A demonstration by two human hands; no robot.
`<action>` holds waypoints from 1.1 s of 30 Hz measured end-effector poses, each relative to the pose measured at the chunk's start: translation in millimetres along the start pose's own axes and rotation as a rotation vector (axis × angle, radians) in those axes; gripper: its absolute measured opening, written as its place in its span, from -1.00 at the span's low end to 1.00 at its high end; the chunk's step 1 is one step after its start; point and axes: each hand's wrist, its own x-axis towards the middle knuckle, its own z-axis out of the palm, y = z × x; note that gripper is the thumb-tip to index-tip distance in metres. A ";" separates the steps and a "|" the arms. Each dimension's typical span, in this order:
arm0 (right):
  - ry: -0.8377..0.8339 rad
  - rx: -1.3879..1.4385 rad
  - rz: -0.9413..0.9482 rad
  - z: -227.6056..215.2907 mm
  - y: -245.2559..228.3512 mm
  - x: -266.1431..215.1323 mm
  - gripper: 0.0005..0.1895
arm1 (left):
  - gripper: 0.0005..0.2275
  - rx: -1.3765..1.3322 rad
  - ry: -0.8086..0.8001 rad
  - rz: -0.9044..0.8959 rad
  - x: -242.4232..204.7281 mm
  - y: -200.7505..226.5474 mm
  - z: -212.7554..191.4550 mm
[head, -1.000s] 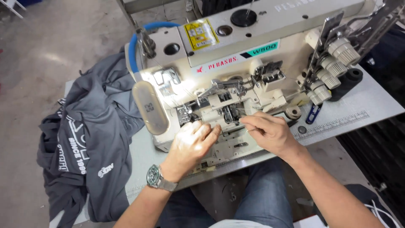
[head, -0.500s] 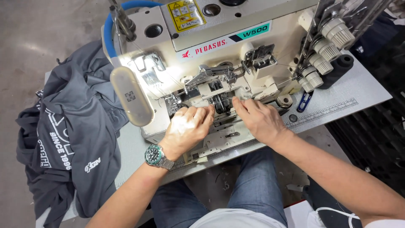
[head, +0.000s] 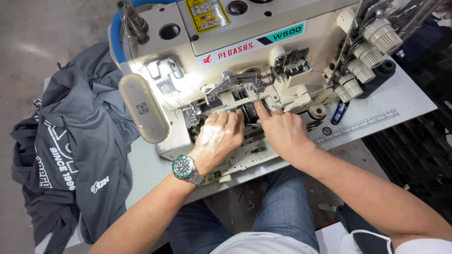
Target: Threading an industrial sewing machine using tweezers to guide the thread through various mechanisms.
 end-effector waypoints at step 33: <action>-0.184 0.209 0.052 -46.8 4.5 -15.3 -0.25 | -0.83 -0.211 -0.112 -0.203 4.0 -7.0 -23.2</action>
